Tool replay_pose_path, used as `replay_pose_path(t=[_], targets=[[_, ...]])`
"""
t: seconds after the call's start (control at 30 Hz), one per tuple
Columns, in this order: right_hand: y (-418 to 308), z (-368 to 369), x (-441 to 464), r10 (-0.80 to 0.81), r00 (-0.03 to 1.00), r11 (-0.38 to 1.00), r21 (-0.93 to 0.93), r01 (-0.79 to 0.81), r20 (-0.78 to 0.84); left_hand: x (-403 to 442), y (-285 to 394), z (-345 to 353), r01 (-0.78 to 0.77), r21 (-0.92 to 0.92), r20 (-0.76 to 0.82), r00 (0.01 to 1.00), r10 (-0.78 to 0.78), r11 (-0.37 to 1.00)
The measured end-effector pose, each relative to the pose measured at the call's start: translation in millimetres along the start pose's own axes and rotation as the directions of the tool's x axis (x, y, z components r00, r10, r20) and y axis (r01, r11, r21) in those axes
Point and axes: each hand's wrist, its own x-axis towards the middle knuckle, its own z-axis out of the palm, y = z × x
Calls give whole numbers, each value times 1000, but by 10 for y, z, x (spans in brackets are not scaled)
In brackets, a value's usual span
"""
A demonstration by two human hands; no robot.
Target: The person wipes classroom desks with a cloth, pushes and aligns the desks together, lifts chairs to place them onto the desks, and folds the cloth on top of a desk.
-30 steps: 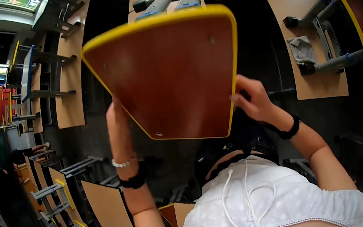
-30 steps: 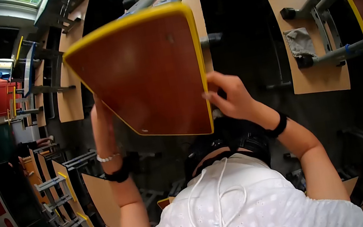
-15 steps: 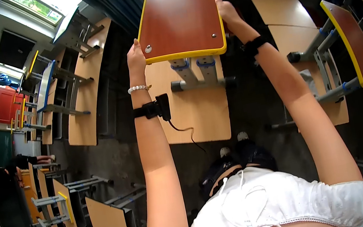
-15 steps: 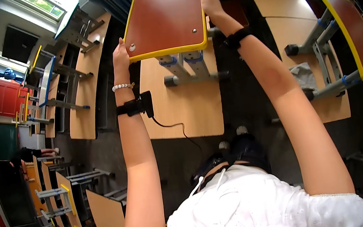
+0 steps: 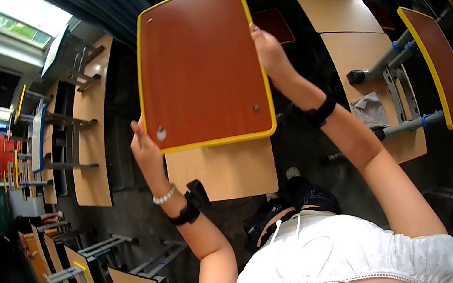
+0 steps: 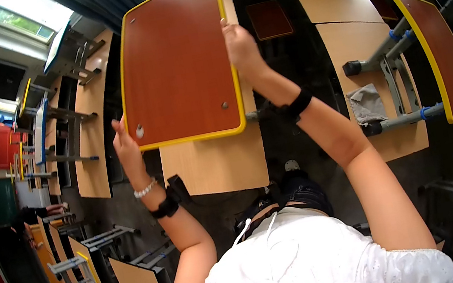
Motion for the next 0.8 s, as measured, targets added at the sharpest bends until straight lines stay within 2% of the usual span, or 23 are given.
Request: replay_pose_path(t=[0.03,0.1,0.17,0.23,0.3,0.37,0.4,0.47,0.53,0.57,0.63,0.7,0.73,0.77,0.8], targets=[[-63,16,-65,29,1000,999,34,-29,5,-4,-26,-34,7,15,-16,1000,-7,1000],[-237,101,-256,103,995,993,-65,-102,12,-70,-101,-99,-74,-48,-55,996,72,996],[-260,252,-361,92,996,979,-181,-90,0,-157,-33,-178,2,26,-136,991,1,1000],[-419,388,-424,226,970,957,-205,-204,88,-146,-15,-346,46,119,-179,984,-24,992],[-126,645,-344,129,990,990,-61,-125,63,-28,4,-478,265,21,-350,905,-241,964],[5,756,-221,195,973,979,-83,-185,125,132,-83,-666,228,56,-355,915,-194,972],[74,900,-244,195,973,976,-126,-180,126,212,-162,-808,211,97,-364,917,-162,973],[175,1085,-204,164,980,984,-92,-154,112,325,-241,-1000,175,139,-345,931,-118,975],[245,1217,-136,114,986,993,-53,-109,124,405,-275,-1077,168,58,-326,935,-140,984],[256,1268,-78,180,976,982,-74,-172,123,449,-288,-1106,166,16,-318,936,-153,986],[443,1316,3,68,995,993,-106,-60,77,520,-383,-1160,153,17,-348,927,-137,988],[496,1290,54,-179,978,982,-44,184,107,552,-365,-1106,144,9,-374,918,-131,989],[540,1298,81,-218,972,972,-68,224,87,574,-371,-1104,156,-15,-363,919,-151,988],[545,1310,80,-187,980,979,-65,191,66,595,-385,-1124,168,-37,-350,921,-170,985],[546,1323,81,-156,987,986,-60,158,45,617,-415,-1169,131,24,-287,950,-119,991]])
